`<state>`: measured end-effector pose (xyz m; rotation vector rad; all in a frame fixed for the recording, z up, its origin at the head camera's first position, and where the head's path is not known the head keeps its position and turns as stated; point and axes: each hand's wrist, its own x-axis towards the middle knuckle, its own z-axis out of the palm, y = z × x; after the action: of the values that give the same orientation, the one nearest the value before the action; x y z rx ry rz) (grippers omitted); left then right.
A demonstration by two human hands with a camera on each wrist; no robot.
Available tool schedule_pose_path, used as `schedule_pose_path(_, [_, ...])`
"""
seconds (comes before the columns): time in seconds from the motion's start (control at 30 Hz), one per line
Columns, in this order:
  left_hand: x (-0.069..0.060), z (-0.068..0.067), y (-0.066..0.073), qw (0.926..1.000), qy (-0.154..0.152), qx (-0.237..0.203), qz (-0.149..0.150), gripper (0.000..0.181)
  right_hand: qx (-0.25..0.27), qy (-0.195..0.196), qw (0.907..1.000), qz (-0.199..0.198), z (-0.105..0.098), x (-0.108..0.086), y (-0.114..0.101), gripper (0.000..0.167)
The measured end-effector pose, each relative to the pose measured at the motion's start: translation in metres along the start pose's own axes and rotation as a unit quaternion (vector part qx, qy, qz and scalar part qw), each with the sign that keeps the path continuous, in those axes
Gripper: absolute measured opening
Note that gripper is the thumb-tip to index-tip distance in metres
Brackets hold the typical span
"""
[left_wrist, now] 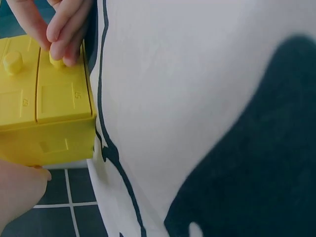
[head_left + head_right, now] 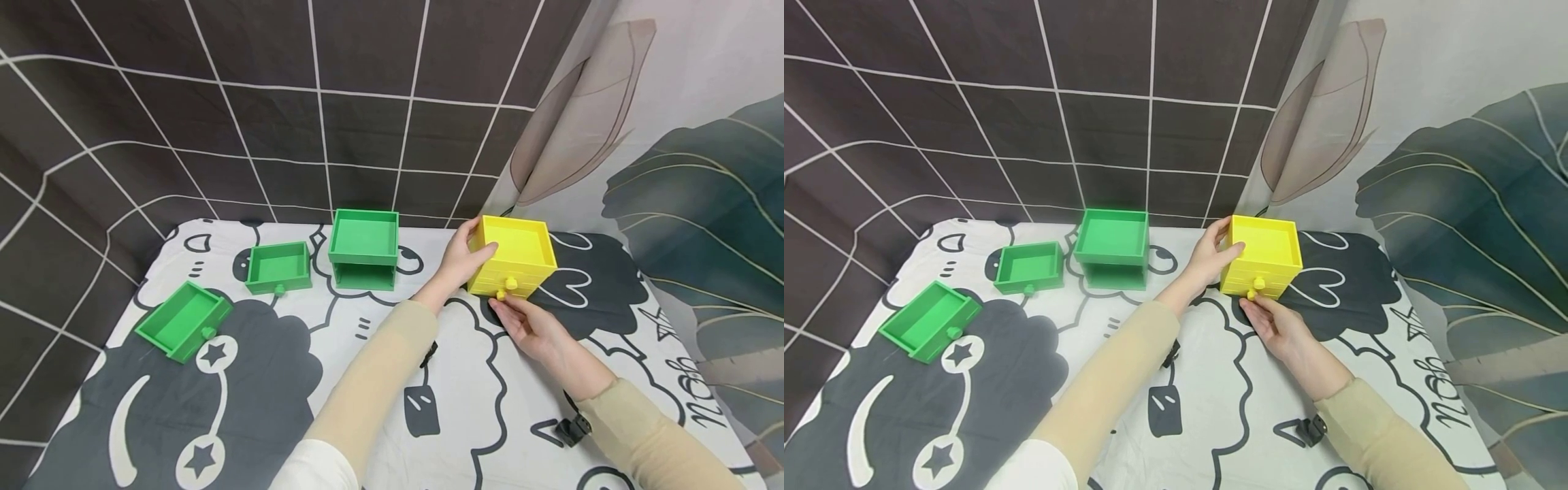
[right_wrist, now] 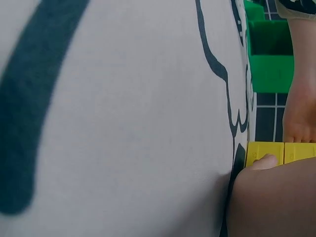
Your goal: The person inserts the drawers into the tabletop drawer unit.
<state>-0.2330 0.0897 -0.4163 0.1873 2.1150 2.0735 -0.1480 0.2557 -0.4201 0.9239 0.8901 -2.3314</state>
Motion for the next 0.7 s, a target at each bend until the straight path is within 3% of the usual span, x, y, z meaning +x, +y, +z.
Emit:
schedule_pose_path(0.33, [0.003, -0.007, 0.009, 0.9959, -0.01, 0.089, 0.008, 0.072, -0.008, -0.003, 1.0, -0.002, -0.002, -0.009, 0.004, 0.029])
schedule_pose_path(0.43, [0.003, -0.011, 0.015, 0.9909, -0.017, 0.133, 0.013, 0.075, -0.008, -0.008, 0.9999, 0.0, -0.001, -0.015, 0.005, 0.027])
schedule_pose_path(0.7, [-0.002, -0.025, 0.033, 0.9716, -0.054, 0.221, 0.065, 0.075, -0.023, -0.059, 0.998, -0.006, 0.008, -0.031, 0.002, 0.029])
